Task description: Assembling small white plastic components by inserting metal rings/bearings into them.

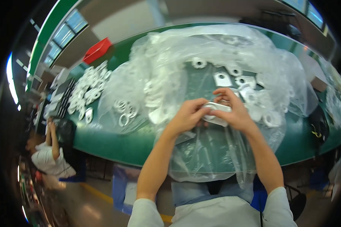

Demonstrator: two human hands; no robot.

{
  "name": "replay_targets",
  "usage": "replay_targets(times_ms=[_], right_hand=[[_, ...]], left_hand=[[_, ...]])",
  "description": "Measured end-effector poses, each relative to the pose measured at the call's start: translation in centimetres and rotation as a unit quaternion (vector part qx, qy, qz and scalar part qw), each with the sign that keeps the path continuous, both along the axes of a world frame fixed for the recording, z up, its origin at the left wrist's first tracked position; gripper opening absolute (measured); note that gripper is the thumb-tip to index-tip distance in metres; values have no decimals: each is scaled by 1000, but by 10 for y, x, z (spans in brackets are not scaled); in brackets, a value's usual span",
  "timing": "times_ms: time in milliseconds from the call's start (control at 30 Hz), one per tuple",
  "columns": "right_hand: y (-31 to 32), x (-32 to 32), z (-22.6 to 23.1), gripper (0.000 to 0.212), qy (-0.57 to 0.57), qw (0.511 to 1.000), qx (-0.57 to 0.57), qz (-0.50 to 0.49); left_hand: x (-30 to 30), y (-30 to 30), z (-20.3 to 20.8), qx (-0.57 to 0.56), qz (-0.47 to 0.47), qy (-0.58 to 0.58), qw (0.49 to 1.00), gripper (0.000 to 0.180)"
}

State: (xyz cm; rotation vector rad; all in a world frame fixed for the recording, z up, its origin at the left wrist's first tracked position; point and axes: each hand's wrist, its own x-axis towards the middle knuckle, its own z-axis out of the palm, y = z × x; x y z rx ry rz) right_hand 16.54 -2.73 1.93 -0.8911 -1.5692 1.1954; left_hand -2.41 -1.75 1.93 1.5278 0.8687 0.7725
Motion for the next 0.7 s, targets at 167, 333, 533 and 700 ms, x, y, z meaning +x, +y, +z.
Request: replay_targets(times_ms=[167,333,533,700], right_hand=[[-3,1,-9,44,-7,991,-83,104],[-25,-18,-5,34,2,960,-178,218],[-26,-23,-15,23,15,951,-235,202],[-19,-18,-15,24,92,950,-255,157]], left_hand=[[-11,-20,-3,-21,11,11,1000,13],[-31,-52,-9,-19,65,21,997,21],[-119,-59,-7,180,444,244,843,15],[-203,-38,-31,229,533,341,739,19]])
